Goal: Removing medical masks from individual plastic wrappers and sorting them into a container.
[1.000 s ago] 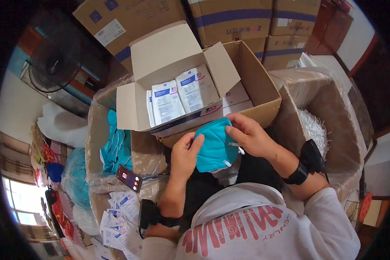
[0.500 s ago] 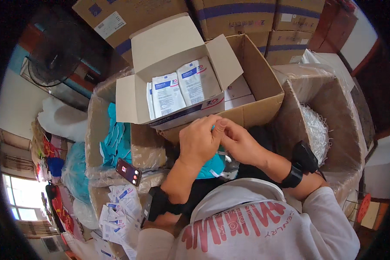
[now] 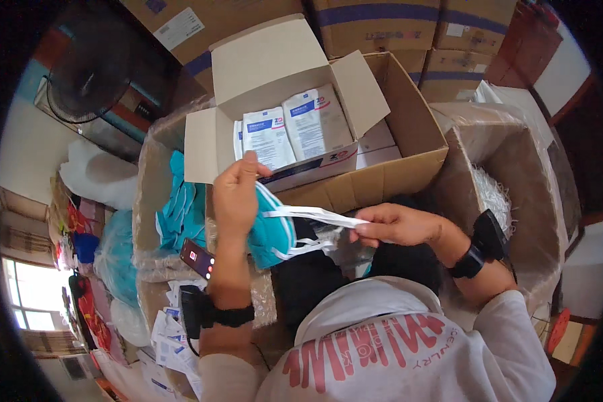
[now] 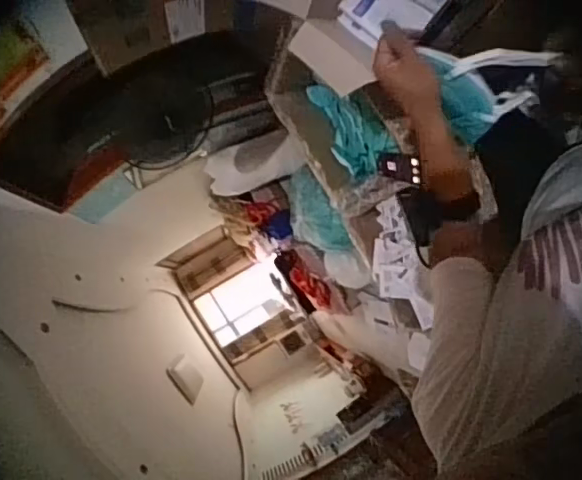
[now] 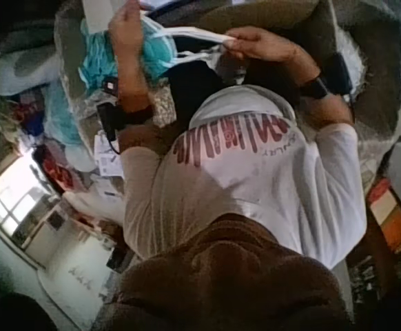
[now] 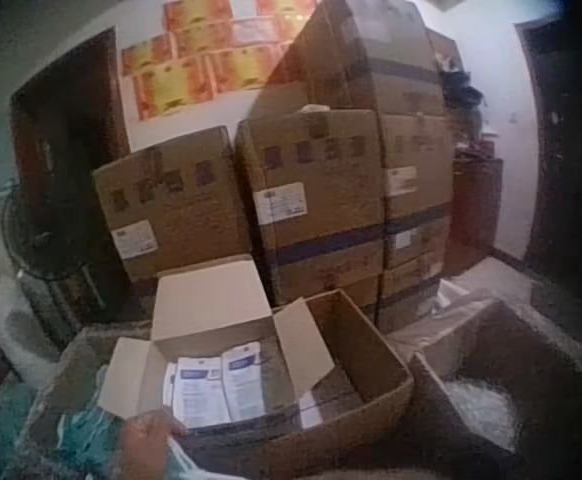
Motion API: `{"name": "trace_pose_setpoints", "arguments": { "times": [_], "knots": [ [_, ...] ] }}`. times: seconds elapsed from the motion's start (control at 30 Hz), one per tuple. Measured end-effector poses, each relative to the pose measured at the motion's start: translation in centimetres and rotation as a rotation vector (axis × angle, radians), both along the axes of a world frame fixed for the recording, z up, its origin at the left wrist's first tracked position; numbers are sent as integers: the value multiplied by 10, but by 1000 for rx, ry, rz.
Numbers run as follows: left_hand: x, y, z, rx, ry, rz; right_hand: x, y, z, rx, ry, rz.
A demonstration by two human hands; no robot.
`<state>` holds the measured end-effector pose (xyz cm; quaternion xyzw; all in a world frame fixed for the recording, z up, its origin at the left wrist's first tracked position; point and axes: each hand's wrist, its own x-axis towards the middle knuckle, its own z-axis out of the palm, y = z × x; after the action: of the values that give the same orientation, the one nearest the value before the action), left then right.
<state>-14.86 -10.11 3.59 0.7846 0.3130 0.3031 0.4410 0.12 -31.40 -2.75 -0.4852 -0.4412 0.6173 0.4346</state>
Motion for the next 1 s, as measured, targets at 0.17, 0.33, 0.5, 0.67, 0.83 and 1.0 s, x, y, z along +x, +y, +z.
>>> {"name": "trace_pose_setpoints", "arguments": {
  "times": [0.17, 0.33, 0.5, 0.67, 0.83, 1.0],
  "knots": [
    [-17, 21, 3, 46, 62, 3, 20, -15, 5, -96, 120, -24],
    [-22, 26, -11, 29, -15, -49, 24, -13, 6, -66, 90, -100],
    [-26, 25, -12, -5, 55, -95, 22, -7, -6, -194, 235, -172],
    [-29, 28, -9, 7, 92, -131, 9, -1, -8, -238, 440, -216],
    [-26, 23, 6, 17, 51, -113, 11, -3, -15, -247, 410, -113],
    [-27, 23, 13, 2, 132, -140, 13, -3, -19, -281, 417, -62]
  ]
}}
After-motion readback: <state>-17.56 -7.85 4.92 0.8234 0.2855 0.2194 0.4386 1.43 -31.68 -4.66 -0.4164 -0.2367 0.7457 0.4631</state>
